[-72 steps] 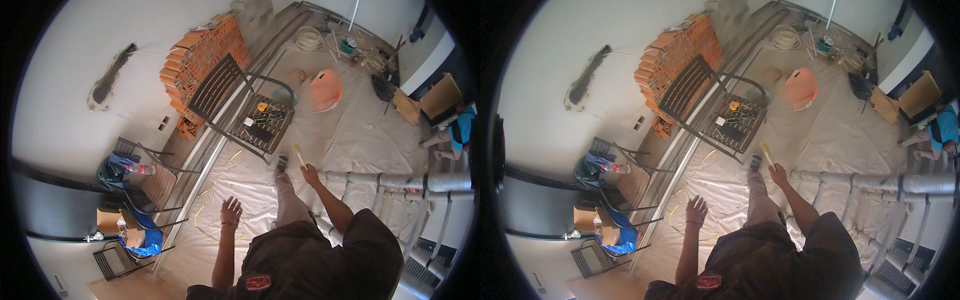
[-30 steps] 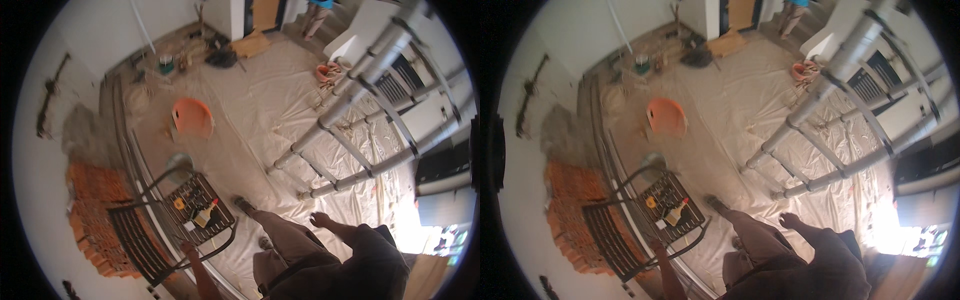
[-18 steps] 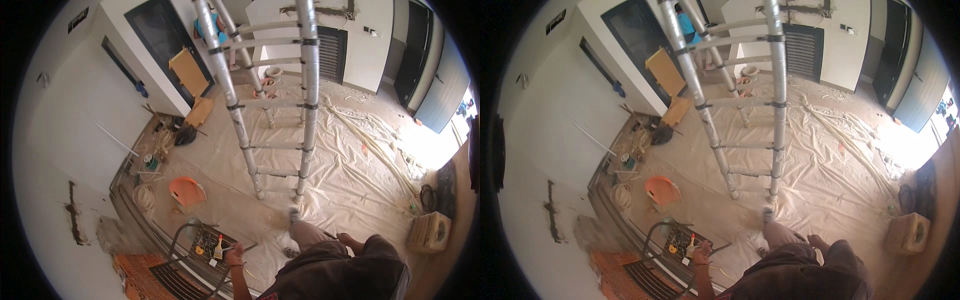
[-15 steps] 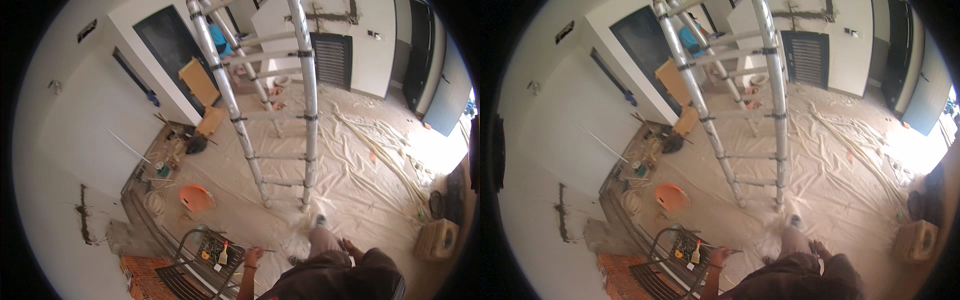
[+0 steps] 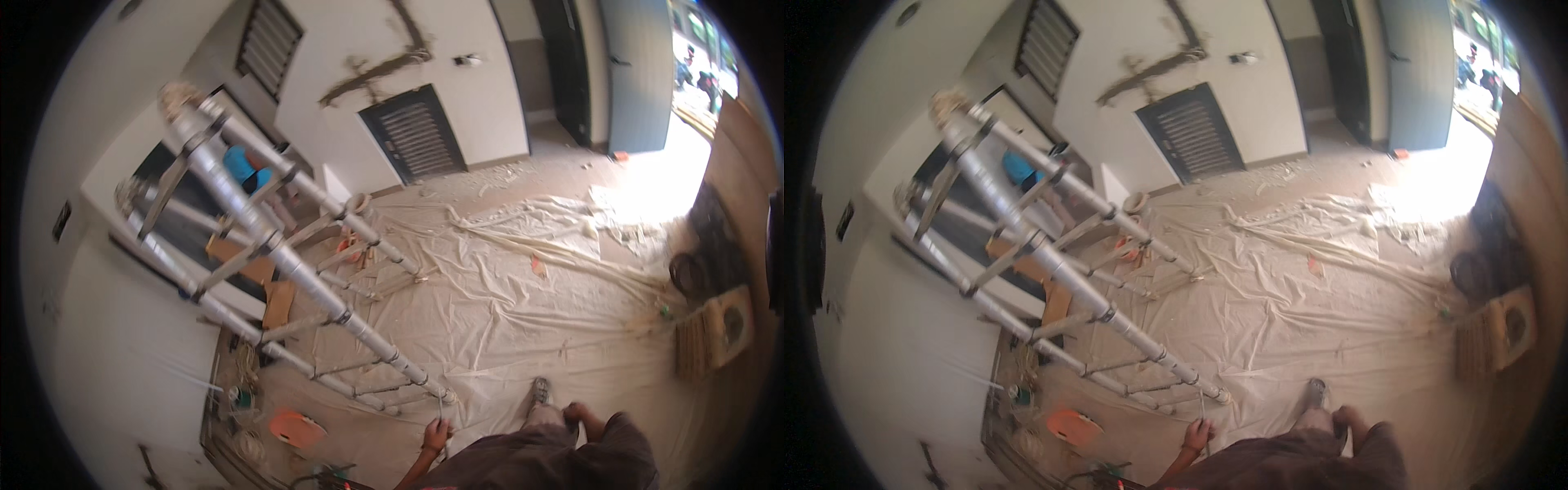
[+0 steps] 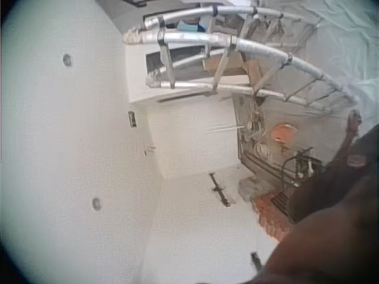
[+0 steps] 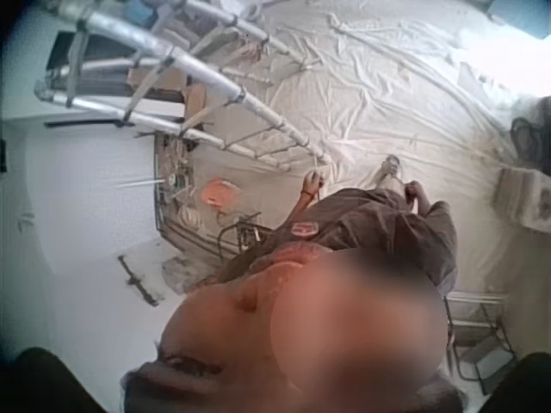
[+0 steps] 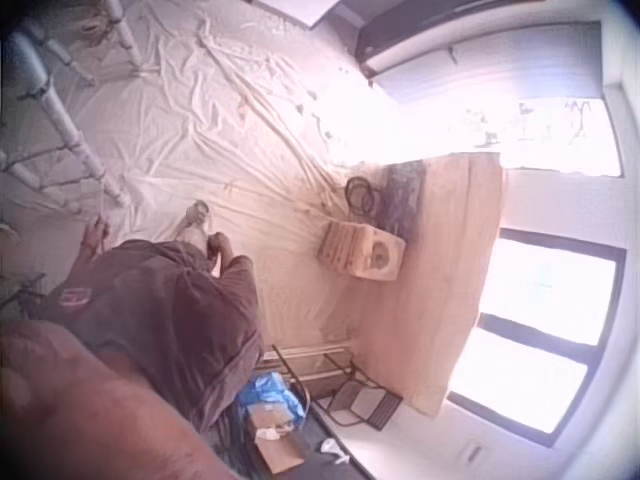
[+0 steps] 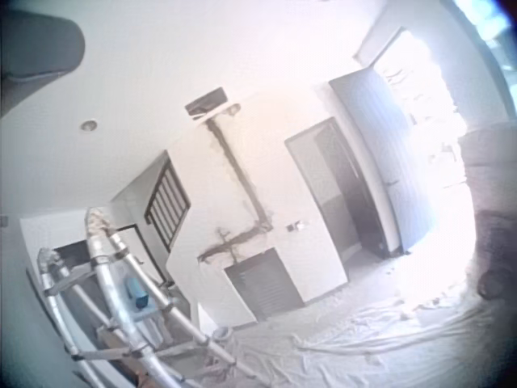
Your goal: The person cleans an electrical wall box using a brush and then uses a screwdriver to loosen and adjust electrical wires inside the box.
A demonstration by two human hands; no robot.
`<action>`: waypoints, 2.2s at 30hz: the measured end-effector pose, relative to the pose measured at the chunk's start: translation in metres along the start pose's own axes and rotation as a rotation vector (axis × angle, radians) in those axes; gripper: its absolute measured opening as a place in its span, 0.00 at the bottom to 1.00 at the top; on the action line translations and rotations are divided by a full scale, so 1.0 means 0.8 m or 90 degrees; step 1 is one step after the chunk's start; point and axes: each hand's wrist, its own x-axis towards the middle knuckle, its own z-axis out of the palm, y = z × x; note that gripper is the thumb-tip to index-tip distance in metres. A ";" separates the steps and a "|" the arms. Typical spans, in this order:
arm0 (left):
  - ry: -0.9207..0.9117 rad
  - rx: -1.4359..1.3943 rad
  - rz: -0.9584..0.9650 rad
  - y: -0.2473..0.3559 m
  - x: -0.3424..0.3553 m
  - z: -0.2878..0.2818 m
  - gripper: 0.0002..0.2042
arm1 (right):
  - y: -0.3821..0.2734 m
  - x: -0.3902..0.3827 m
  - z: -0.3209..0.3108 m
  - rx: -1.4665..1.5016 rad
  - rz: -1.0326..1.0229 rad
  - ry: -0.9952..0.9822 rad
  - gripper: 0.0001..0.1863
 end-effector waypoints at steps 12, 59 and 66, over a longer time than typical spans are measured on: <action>-0.161 -0.343 -0.001 0.316 0.258 0.219 0.16 | -0.238 0.102 -0.392 0.540 -0.312 0.110 0.23; -0.247 -0.387 0.065 1.308 1.518 0.441 0.18 | -0.806 0.983 -1.457 0.467 -0.426 0.298 0.20; -0.482 -0.342 0.104 1.462 1.711 0.542 0.20 | -0.925 1.181 -1.626 0.542 -0.351 0.568 0.18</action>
